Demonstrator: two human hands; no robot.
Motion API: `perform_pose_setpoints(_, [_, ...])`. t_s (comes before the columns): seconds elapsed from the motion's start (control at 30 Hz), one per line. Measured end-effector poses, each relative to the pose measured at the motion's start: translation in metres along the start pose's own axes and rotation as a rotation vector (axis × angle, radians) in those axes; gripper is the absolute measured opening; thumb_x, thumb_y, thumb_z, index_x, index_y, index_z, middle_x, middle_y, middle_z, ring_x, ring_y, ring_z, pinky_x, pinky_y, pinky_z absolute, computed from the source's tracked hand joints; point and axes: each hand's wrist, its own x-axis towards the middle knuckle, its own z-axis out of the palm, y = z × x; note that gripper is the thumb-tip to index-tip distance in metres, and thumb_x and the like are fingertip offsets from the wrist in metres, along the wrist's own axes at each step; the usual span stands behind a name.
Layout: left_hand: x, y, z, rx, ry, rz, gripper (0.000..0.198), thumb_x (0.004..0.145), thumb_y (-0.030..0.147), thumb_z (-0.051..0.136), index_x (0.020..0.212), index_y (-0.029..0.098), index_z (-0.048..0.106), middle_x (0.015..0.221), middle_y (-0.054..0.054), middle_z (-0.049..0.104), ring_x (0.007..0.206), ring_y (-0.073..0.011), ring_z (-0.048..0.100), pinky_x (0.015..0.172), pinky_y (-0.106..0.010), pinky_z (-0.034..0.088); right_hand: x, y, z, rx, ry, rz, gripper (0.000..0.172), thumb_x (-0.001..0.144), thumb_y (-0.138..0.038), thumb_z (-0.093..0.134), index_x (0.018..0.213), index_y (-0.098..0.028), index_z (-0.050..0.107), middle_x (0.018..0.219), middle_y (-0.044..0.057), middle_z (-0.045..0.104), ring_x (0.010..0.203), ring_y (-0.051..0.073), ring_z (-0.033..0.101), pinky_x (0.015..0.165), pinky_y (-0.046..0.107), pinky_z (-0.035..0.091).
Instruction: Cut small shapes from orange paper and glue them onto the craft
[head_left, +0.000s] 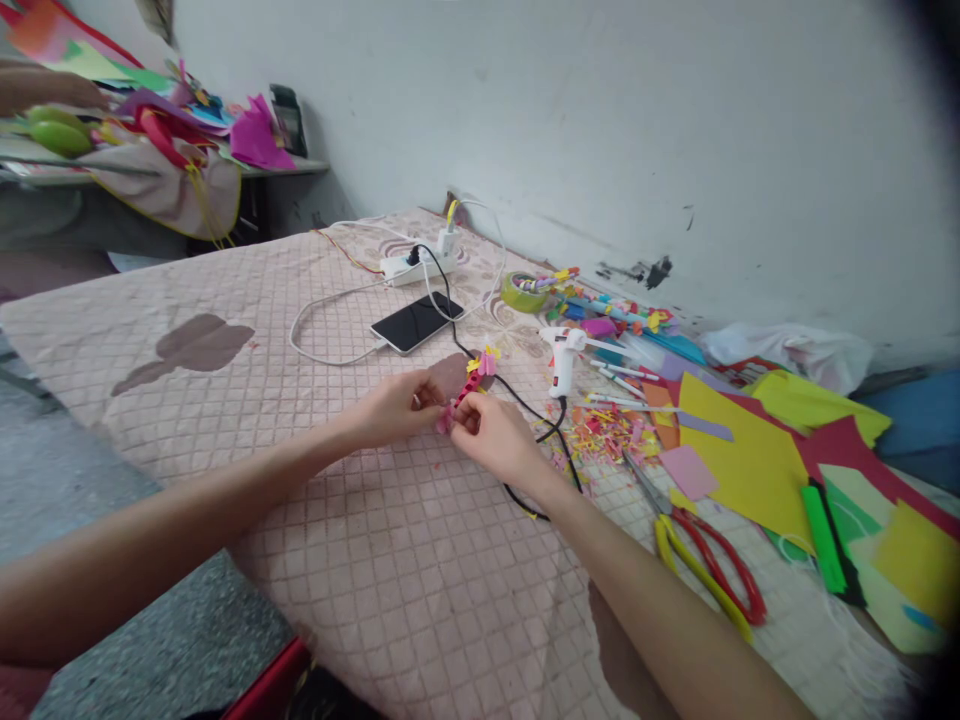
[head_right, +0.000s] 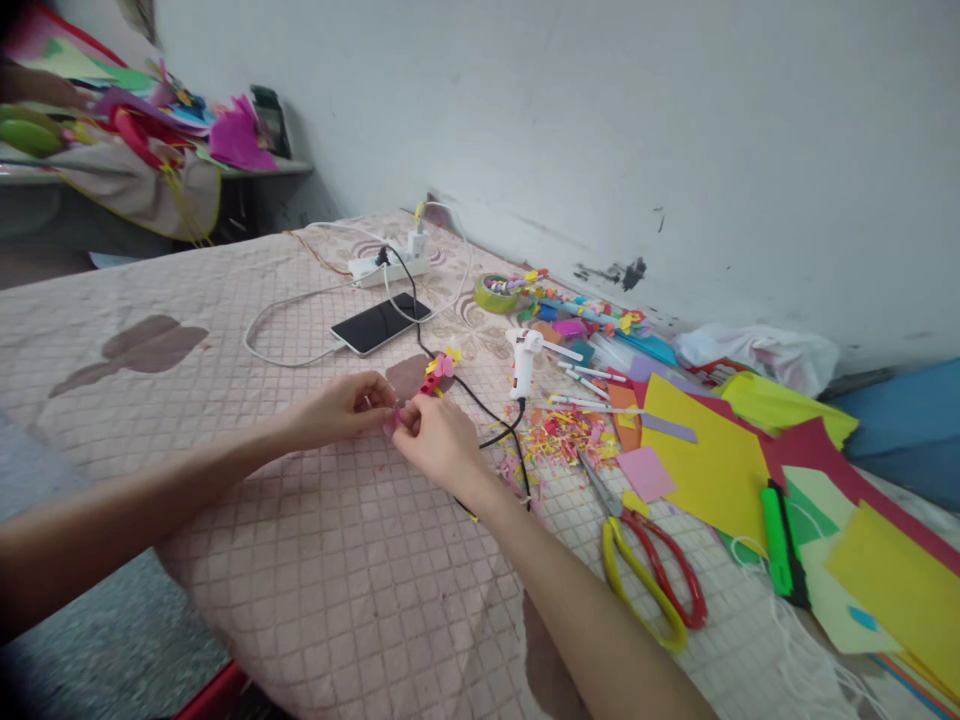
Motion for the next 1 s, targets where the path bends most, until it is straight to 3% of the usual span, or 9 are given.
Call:
perform_pose_setpoints(0.37, [-0.0018,0.0021,-0.0036,-0.1,-0.021,-0.018,0.017,0.077,0.03,0.054,0.085,0.015,0.057,0.069,-0.001,0.062,0.05,-0.0076,0.049,0.047,-0.02,0.037,0.0005,-0.0005,0.0027,-0.095,0.017,0.013,0.008,0.074,-0.021,0.055,0.067,-0.019,0.059,0.064,0.0,0.062,0.057,0.013,0.051,0.052,0.025,0.028])
perform_pose_setpoints(1.0, [-0.0003,-0.0026,-0.0005,-0.12,-0.023,0.001,0.014,0.07,0.023,0.058,0.082,0.015,0.058,0.071,-0.001,0.06,0.057,-0.0093,0.051,0.051,-0.021,0.039,0.0036,-0.0046,0.0065,-0.136,0.066,0.022,0.013,0.074,-0.026,0.057,0.063,-0.019,0.058,0.063,0.001,0.063,0.06,0.015,0.054,0.052,0.026,0.028])
